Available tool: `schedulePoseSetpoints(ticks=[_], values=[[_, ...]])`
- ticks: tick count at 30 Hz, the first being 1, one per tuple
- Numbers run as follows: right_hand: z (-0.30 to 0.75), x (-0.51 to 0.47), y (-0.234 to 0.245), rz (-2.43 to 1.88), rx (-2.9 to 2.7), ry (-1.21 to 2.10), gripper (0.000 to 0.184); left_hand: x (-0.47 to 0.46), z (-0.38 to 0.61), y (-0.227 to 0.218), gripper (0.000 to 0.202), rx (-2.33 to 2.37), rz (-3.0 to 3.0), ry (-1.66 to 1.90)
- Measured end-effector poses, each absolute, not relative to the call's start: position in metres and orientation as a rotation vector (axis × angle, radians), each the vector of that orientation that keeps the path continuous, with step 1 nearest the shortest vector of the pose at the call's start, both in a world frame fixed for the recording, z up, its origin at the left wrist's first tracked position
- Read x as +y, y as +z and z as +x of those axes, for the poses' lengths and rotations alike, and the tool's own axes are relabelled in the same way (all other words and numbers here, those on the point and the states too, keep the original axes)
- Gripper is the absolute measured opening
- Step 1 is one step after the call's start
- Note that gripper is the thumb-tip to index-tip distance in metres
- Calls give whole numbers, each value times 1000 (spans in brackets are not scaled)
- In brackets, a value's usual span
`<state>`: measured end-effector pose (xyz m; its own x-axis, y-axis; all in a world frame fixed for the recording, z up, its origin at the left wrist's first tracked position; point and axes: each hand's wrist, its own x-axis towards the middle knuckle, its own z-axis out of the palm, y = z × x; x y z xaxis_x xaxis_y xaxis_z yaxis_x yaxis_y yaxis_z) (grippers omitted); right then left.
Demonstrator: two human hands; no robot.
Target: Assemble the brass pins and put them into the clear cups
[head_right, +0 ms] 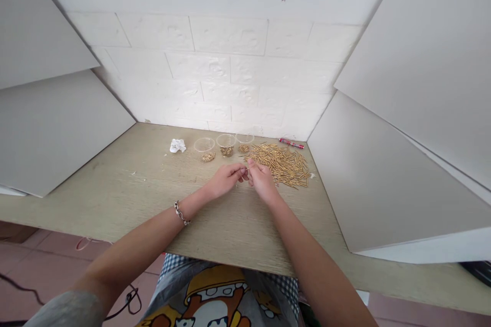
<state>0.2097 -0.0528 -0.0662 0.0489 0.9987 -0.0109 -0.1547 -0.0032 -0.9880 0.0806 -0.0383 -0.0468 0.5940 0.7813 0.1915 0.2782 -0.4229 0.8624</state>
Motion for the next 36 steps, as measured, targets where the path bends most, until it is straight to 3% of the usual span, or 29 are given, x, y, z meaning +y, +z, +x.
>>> schedulePoseSetpoints(ticks=[36], values=[[203, -57, -64, -999, -855, 1394, 50, -39, 80, -50, 25, 835, 2143, 792]])
